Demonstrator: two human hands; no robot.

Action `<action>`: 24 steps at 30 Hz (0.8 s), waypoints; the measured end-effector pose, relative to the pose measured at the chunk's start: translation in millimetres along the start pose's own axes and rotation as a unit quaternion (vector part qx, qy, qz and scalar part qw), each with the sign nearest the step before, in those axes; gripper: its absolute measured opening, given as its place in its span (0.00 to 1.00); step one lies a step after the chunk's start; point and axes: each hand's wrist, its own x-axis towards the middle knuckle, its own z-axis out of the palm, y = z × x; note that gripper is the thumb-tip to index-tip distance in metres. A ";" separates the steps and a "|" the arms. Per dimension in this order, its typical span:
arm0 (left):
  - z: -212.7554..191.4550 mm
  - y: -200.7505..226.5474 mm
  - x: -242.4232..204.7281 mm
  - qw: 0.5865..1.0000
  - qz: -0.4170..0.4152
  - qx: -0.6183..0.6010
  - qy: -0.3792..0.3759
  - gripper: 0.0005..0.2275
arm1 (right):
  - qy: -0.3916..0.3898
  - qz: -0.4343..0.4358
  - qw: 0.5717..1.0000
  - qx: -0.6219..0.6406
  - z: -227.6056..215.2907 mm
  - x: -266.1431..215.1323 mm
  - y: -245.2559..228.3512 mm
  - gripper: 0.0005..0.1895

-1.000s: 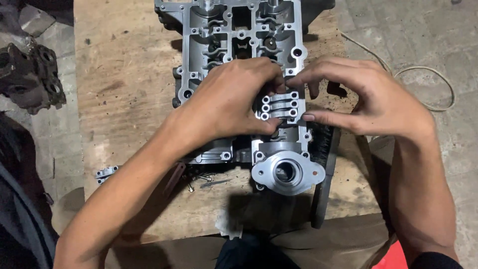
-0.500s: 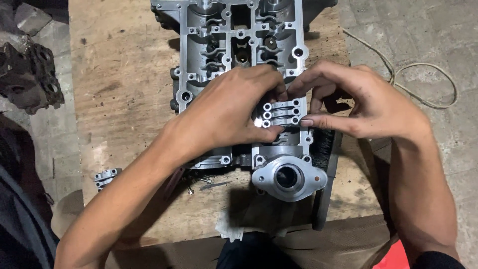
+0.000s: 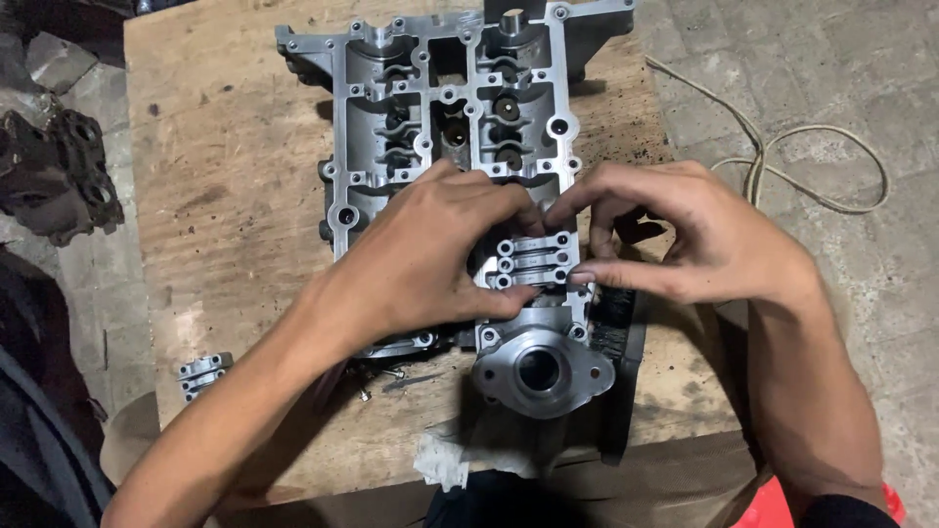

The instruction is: The person assembles an engine block by placing small metal components into the cylinder head. They clean the parts with a cloth and a wire brush before inserting them into the engine. The person also handles screws and wipes the engine surface during the process.

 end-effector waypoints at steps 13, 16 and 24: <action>3.2 -7.2 4.5 1.000 -0.006 0.026 0.006 0.26 | 0.020 -0.007 0.999 -0.031 0.1 2.3 -2.0 0.20; 3.0 -7.8 4.4 0.999 -0.001 0.035 0.014 0.25 | 0.024 0.018 0.999 -0.022 0.1 3.6 -6.0 0.20; 1.1 -13.6 3.1 1.000 0.017 -0.016 0.011 0.25 | 0.000 0.010 1.000 -0.028 -0.2 3.4 2.3 0.20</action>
